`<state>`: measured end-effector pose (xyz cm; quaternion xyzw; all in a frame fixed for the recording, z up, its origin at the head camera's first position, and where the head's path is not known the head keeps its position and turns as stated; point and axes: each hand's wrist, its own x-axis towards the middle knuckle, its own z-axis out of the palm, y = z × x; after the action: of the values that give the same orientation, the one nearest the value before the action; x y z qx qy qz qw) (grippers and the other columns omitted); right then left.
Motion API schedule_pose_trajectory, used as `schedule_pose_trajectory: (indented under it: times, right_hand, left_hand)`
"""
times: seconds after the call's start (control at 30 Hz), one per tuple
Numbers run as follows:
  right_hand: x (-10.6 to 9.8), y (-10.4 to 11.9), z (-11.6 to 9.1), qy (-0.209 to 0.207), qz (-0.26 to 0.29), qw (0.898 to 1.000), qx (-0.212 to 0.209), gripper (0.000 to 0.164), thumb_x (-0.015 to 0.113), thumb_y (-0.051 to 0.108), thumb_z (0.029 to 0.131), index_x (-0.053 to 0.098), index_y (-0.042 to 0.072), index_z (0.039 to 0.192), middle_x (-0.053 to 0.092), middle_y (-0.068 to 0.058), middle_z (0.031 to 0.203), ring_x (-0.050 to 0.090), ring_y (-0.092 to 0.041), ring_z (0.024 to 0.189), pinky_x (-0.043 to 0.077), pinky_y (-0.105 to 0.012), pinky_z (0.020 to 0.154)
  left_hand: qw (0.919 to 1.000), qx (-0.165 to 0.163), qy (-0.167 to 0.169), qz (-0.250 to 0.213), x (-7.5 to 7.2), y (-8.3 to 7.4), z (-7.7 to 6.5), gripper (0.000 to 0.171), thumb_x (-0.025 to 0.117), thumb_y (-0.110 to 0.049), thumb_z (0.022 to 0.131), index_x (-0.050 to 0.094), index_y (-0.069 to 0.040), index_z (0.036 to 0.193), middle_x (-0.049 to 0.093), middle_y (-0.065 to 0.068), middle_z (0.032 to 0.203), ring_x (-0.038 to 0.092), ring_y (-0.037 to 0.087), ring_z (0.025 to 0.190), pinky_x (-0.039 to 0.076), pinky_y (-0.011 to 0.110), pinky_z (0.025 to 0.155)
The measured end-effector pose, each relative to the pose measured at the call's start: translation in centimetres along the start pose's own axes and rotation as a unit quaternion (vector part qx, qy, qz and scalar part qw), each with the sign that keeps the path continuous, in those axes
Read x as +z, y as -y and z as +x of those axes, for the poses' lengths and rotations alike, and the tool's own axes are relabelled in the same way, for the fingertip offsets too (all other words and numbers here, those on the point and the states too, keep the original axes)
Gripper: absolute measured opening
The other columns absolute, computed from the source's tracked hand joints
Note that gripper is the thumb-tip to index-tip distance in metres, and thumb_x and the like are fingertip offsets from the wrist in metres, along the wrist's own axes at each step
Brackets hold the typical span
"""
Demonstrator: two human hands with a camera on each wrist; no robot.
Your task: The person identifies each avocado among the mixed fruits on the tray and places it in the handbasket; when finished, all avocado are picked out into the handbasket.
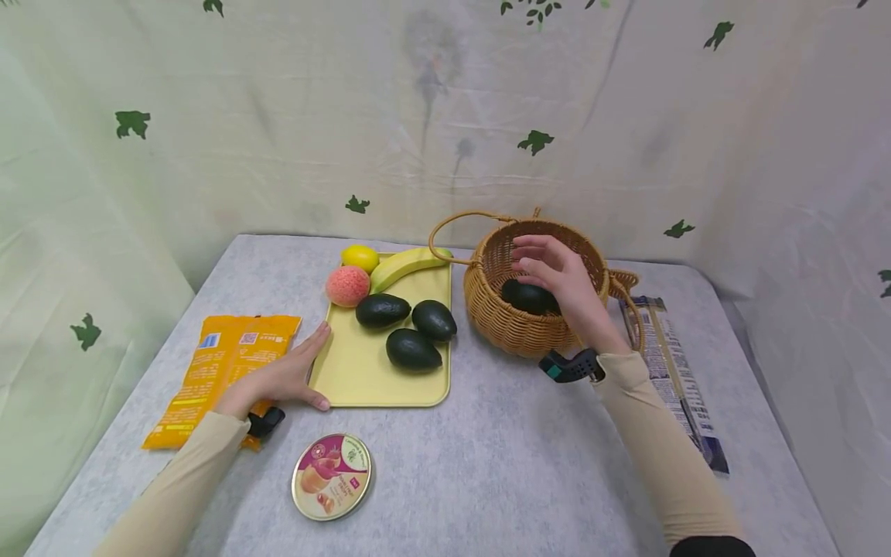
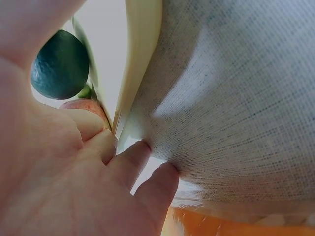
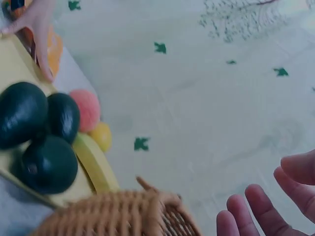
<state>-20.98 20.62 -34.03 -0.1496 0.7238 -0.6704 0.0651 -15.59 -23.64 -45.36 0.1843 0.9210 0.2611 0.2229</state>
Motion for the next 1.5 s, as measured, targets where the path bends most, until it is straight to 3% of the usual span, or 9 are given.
schedule_pose_trajectory:
  times: [0.23,0.4,0.53,0.63,0.87,1.1,1.27,1.5]
  right_hand:
    - [4.1,-0.5,-0.1,0.077,0.003,0.996,-0.033,0.039,0.056,0.015,0.098,0.049,0.001,0.133,0.047,-0.027,0.131,0.051,-0.036,0.116,0.047,-0.044,0.094]
    - [6.8,-1.6,0.1,0.137,-0.005,0.99,-0.043,0.04,0.058,0.009,0.096,0.048,-0.003,0.133,0.05,-0.02,0.131,0.05,-0.04,0.117,0.047,-0.04,0.094]
    - [8.5,-3.0,0.4,0.182,-0.02,0.982,-0.046,0.039,0.057,0.004,0.095,0.049,-0.004,0.132,0.05,-0.023,0.131,0.048,-0.043,0.117,0.048,-0.039,0.092]
    - [9.4,-3.8,0.7,0.206,-0.05,0.976,-0.05,0.04,0.058,0.001,0.094,0.05,-0.003,0.132,0.049,-0.027,0.131,0.049,-0.042,0.116,0.047,-0.043,0.091]
    - [10.9,-5.3,1.3,0.235,-0.123,0.963,-0.051,0.046,0.065,0.001,0.089,0.053,0.007,0.133,0.053,-0.013,0.132,0.05,-0.03,0.117,0.043,-0.046,0.095]
    - [11.6,-6.3,1.6,0.269,-0.153,0.948,-0.076,0.048,0.068,0.002,0.087,0.054,0.008,0.132,0.051,-0.003,0.132,0.048,-0.029,0.121,0.041,-0.046,0.099]
    - [11.9,-6.6,1.8,0.297,-0.193,0.929,-0.11,0.047,0.07,0.006,0.087,0.056,0.01,0.132,0.049,-0.005,0.137,0.042,-0.022,0.127,0.037,-0.043,0.104]
    - [12.6,-6.7,2.0,0.339,-0.282,0.89,-0.114,0.049,0.07,0.006,0.083,0.057,0.012,0.131,0.041,-0.015,0.145,0.032,-0.025,0.135,0.028,-0.045,0.108]
  left_hand:
    - [1.0,-0.001,-0.001,0.001,0.0,0.1,0.0,0.129,0.085,-0.043,0.066,0.001,0.01,0.148,-0.005,0.027,0.155,0.007,0.043,0.141,0.013,0.054,0.112]
    - [1.0,0.0,-0.002,-0.001,0.0,0.0,-0.1,0.129,0.085,-0.043,0.067,0.001,0.011,0.148,-0.005,0.027,0.155,0.007,0.043,0.141,0.013,0.054,0.112]
    - [1.0,0.001,-0.002,-0.002,0.0,-0.1,-0.1,0.128,0.085,-0.042,0.067,0.001,0.011,0.148,-0.006,0.027,0.156,0.007,0.043,0.141,0.013,0.054,0.112]
    - [1.0,0.001,-0.001,-0.001,-0.1,-0.1,-0.1,0.128,0.086,-0.042,0.067,0.001,0.011,0.148,-0.006,0.027,0.156,0.007,0.043,0.141,0.013,0.053,0.112]
    - [1.0,0.004,-0.003,-0.004,-0.1,-0.1,-0.1,0.129,0.086,-0.042,0.066,0.002,0.011,0.148,-0.005,0.028,0.155,0.006,0.043,0.141,0.012,0.054,0.112]
    - [1.0,0.005,-0.002,-0.004,0.0,-0.1,-0.1,0.128,0.086,-0.042,0.067,0.002,0.011,0.148,-0.005,0.027,0.155,0.006,0.043,0.141,0.012,0.054,0.112]
    - [0.9999,0.009,-0.005,-0.003,0.0,0.0,0.0,0.128,0.086,-0.042,0.067,0.002,0.012,0.147,-0.005,0.027,0.155,0.007,0.042,0.141,0.013,0.053,0.112]
    - [1.0,0.004,-0.003,-0.005,0.0,-0.2,-0.1,0.128,0.086,-0.041,0.067,0.001,0.011,0.148,-0.006,0.027,0.155,0.006,0.042,0.142,0.012,0.053,0.113]
